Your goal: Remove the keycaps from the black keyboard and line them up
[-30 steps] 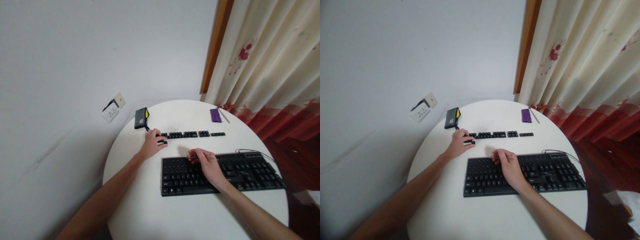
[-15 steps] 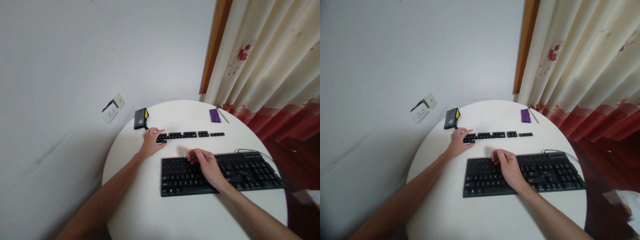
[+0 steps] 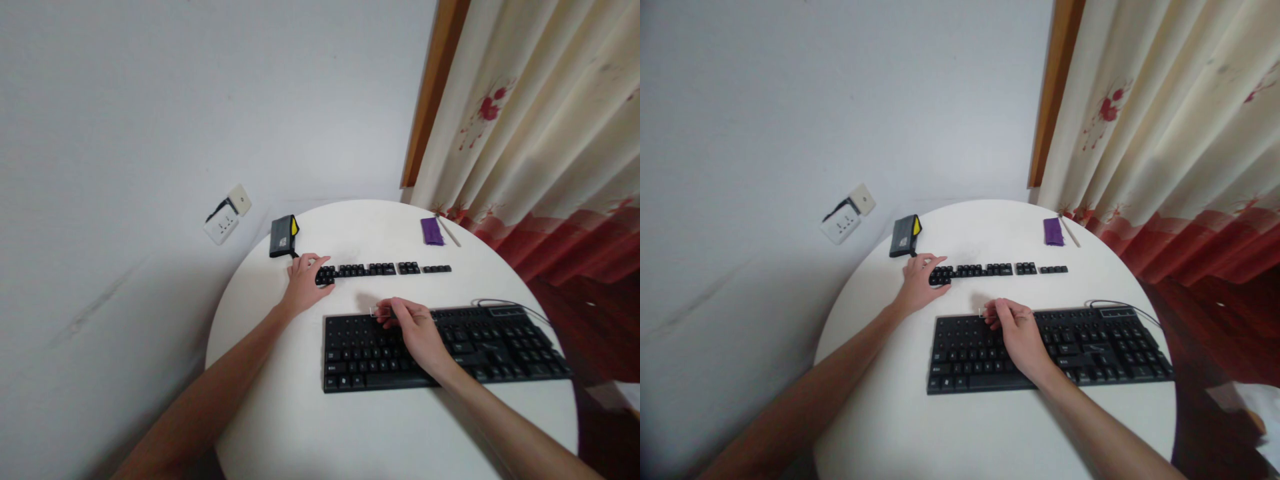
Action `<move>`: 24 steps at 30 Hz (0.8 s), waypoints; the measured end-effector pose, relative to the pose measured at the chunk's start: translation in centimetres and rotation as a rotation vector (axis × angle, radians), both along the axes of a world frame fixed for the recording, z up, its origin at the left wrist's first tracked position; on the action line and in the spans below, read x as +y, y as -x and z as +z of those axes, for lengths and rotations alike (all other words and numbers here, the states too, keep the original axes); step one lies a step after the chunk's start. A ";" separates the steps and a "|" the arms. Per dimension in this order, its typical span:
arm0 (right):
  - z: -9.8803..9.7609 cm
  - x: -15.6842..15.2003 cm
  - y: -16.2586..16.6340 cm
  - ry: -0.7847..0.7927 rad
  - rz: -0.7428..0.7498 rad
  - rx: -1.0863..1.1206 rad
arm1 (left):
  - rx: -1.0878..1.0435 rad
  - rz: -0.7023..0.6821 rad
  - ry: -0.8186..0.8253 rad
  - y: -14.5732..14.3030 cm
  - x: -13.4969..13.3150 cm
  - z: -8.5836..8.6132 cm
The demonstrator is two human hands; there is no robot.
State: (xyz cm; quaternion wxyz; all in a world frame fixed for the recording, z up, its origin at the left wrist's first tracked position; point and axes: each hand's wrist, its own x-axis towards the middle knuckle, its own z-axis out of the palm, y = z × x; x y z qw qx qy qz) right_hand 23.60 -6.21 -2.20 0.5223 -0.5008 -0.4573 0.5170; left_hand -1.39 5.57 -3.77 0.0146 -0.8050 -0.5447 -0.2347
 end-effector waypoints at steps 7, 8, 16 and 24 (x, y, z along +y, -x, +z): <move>-0.2 0.0 -0.1 0.000 0.009 -0.013 | -0.008 -0.003 0.012 -0.1 0.0 0.0; -0.2 0.0 -0.1 -0.001 0.011 -0.011 | -0.007 -0.001 0.015 -0.1 0.1 0.1; 0.1 -0.1 0.0 -0.004 0.005 -0.018 | 0.014 -0.010 0.026 0.6 -0.2 0.5; 0.2 -0.1 0.1 -0.006 0.003 -0.044 | 0.003 0.008 0.028 0.1 -0.2 0.1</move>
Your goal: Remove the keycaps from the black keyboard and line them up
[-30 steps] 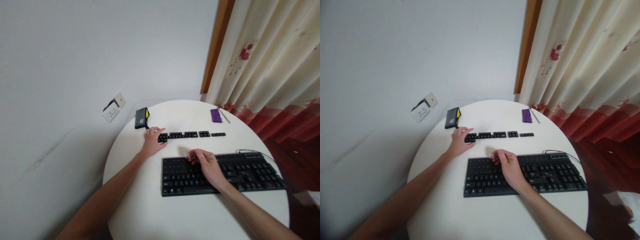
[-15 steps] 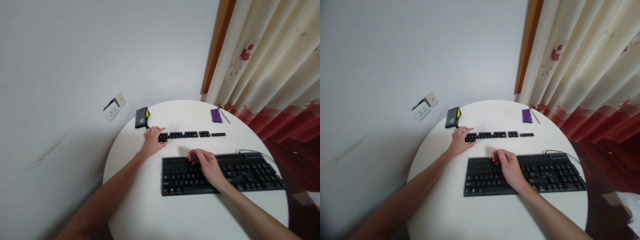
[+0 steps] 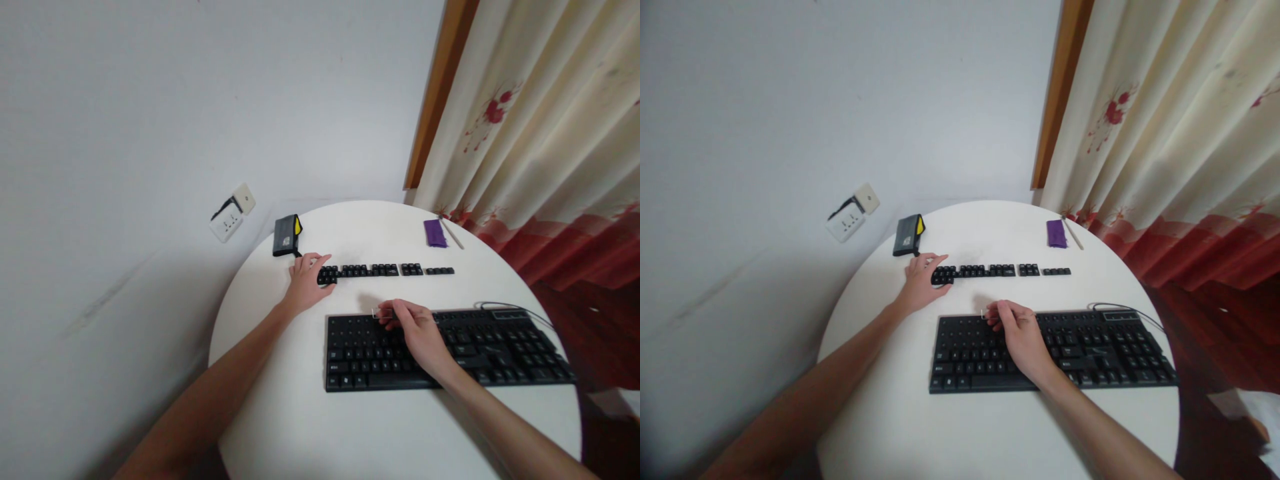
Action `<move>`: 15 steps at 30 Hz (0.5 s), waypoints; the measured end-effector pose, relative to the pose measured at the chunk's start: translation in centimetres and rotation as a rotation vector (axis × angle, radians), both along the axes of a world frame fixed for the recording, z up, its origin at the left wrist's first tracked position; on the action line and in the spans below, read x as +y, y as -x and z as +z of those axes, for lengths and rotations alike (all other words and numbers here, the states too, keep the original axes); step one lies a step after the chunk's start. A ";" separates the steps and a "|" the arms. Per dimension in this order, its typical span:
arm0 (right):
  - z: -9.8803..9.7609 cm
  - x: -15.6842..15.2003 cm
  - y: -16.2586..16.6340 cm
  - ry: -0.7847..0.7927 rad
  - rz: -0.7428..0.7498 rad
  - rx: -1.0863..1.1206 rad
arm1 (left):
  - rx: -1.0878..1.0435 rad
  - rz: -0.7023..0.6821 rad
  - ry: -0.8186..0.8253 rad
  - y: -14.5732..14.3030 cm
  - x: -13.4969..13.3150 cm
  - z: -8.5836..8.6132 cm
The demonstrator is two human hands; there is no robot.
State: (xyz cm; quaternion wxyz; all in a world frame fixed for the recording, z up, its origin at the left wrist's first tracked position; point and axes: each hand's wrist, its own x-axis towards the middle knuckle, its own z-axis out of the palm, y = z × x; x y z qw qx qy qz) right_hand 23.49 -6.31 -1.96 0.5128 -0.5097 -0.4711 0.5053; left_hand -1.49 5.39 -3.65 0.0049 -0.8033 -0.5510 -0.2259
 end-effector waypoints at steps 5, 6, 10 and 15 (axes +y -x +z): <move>0.3 -0.1 0.1 -0.002 -0.006 -0.005 | 0.001 0.002 0.003 0.1 0.1 0.0; 0.4 -0.1 0.1 -0.003 -0.004 -0.006 | 0.003 -0.006 0.006 0.4 0.2 0.2; 0.2 0.0 0.0 -0.004 -0.001 -0.015 | 0.044 -0.093 0.053 2.5 0.5 0.9; -0.3 0.1 -0.2 -0.011 0.013 -0.022 | 0.080 -0.113 0.097 4.8 1.0 1.2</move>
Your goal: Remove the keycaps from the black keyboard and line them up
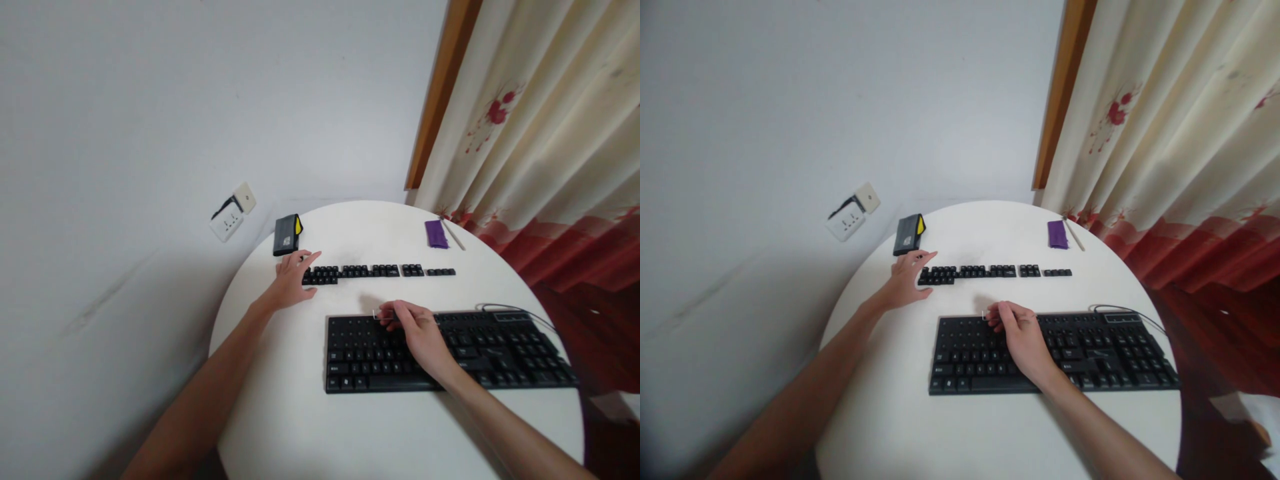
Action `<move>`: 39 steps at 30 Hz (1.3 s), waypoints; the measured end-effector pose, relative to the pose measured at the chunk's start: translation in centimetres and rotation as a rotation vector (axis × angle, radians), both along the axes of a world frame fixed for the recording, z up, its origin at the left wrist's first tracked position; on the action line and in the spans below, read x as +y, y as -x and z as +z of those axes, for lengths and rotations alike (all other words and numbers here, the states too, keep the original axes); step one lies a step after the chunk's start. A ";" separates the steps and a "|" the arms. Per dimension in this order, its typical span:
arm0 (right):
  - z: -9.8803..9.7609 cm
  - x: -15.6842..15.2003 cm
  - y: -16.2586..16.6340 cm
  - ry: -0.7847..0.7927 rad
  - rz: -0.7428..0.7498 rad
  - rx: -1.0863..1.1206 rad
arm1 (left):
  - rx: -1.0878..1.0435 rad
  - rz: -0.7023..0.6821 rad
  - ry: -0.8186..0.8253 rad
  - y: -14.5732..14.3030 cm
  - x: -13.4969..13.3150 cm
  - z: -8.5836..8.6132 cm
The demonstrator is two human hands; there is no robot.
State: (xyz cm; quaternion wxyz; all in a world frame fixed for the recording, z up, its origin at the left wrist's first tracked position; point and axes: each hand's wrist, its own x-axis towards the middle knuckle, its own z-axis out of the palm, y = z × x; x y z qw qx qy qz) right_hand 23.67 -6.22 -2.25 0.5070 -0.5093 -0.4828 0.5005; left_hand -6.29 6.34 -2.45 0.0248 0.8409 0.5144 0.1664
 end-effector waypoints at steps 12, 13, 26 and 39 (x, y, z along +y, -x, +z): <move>0.4 0.0 0.2 0.002 -0.007 -0.011 | -0.027 0.001 -0.008 -0.9 0.2 -0.7; 0.4 -0.1 0.3 0.002 -0.005 -0.010 | -0.027 0.006 -0.008 -0.9 0.3 -0.7; -0.4 0.0 0.1 0.009 0.027 -0.032 | -0.024 0.026 -0.018 -0.9 0.7 -1.2; 2.0 0.4 -2.2 -0.084 0.030 -0.380 | -0.231 -0.366 0.029 -5.4 -3.3 1.4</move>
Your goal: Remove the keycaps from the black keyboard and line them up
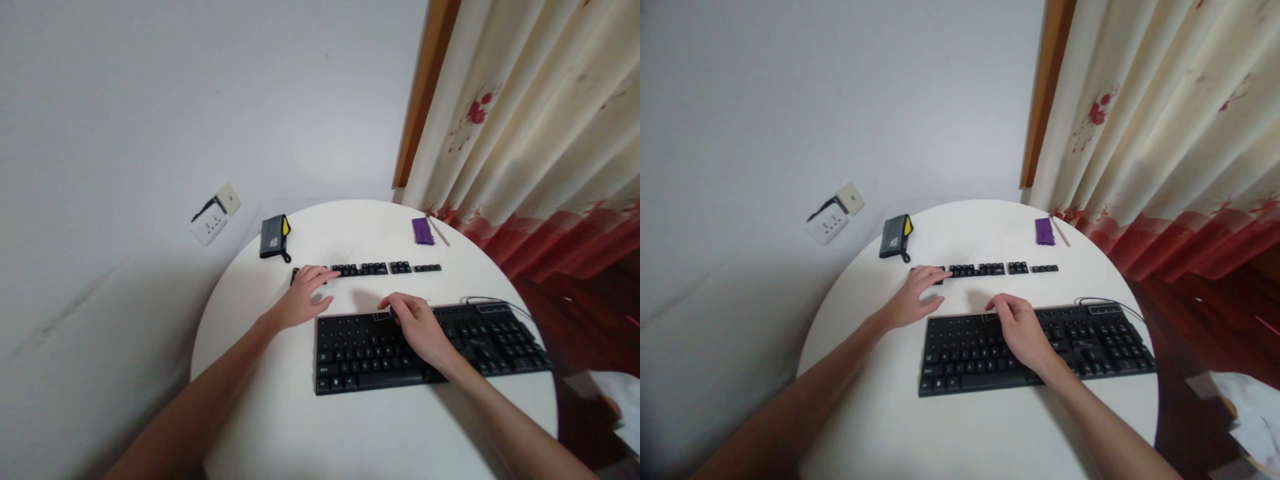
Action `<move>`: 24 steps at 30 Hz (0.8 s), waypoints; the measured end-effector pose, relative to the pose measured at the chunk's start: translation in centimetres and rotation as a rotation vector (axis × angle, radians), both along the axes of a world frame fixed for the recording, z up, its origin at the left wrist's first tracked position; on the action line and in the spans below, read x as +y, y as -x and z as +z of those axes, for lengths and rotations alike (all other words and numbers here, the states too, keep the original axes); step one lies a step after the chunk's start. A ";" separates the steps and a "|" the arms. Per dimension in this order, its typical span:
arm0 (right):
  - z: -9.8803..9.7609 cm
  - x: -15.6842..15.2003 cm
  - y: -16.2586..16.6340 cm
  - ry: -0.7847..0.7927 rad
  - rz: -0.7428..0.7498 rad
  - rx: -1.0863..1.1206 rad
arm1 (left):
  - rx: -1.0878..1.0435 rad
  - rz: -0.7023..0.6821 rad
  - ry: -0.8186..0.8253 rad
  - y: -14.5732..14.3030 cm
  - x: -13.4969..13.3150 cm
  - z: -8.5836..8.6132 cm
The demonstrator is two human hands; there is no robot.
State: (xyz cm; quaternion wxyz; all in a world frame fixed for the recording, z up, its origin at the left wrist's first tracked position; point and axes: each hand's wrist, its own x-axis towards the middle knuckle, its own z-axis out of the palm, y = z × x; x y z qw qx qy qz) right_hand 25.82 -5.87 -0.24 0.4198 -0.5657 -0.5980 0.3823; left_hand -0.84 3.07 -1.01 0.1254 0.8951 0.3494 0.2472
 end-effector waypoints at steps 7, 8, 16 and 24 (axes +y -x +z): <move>0.5 -0.1 -0.2 0.029 0.073 -0.025 | 0.209 -0.292 0.228 -3.9 -5.0 0.9; 0.5 0.0 -0.3 0.031 0.067 -0.025 | 0.233 -0.299 0.237 -4.1 -5.6 0.8; 0.5 0.6 -1.0 -0.041 -0.061 0.059 | 0.429 -0.238 0.248 -4.3 -8.1 0.7; 0.7 0.2 -0.6 -0.130 0.153 0.034 | 0.406 -0.281 0.342 -1.9 -5.9 0.9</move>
